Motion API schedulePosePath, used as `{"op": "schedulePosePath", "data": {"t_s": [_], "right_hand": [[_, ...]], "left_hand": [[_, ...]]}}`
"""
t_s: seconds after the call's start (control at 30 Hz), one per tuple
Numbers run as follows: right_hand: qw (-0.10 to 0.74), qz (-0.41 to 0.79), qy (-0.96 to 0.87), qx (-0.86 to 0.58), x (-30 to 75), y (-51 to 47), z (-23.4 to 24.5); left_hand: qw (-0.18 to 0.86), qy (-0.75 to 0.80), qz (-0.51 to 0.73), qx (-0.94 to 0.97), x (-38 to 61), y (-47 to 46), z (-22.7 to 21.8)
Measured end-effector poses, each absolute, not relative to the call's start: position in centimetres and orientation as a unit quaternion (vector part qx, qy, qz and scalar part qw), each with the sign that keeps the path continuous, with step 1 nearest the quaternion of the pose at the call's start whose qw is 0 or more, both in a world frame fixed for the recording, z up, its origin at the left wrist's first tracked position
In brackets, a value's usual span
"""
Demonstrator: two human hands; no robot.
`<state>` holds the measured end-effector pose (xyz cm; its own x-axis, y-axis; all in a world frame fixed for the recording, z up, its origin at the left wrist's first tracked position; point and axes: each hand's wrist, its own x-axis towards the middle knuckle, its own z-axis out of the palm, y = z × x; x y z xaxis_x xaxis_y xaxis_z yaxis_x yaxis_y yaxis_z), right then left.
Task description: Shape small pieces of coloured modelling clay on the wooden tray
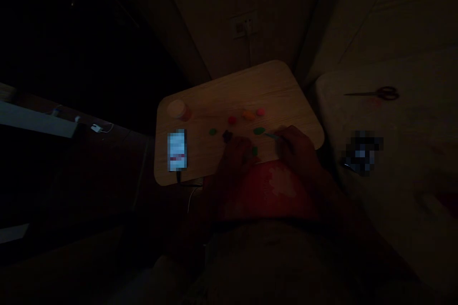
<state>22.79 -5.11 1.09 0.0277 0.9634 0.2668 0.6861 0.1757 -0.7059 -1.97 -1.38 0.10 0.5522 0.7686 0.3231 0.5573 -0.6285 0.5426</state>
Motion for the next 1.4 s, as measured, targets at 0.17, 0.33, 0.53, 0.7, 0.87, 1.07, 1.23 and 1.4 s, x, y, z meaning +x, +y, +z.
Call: {"op": "schedulePosePath", "data": {"t_s": [0.17,0.33,0.53,0.7,0.87,1.07,1.23,1.4], "right_hand": [[0.357,0.2,-0.646,-0.645,22.3,-5.9,1.2],[0.343,0.227,-0.629,-0.66,21.7,-6.6,1.5],[0.342,0.193,-0.649,-0.652,20.3,-6.9,1.2],[0.291,0.187,-0.665,-0.662,19.0,-7.4,0.8],[0.282,0.187,-0.669,-0.662,18.5,-7.5,0.9],[0.265,0.181,-0.655,-0.684,18.2,-7.4,1.6],[0.21,0.187,-0.669,-0.688,17.3,-8.0,2.3],[0.182,0.206,-0.668,-0.692,16.4,-8.8,2.1]], "left_hand": [[0.16,0.27,0.265,0.912,-3.7,-2.0,-0.2],[0.17,0.264,0.23,0.921,-4.5,-2.3,-0.9],[0.155,0.3,0.204,0.919,-3.7,-2.7,-1.3],[0.123,0.29,0.22,0.923,-3.7,-3.3,-1.5],[0.126,0.285,0.215,0.926,-3.8,-3.5,-1.2],[0.129,0.286,0.223,0.923,-4.1,-3.4,-1.5],[0.141,0.27,0.214,0.928,-4.1,-3.1,-1.3],[0.203,0.316,0.199,0.905,-3.7,-3.1,-0.3]]}}
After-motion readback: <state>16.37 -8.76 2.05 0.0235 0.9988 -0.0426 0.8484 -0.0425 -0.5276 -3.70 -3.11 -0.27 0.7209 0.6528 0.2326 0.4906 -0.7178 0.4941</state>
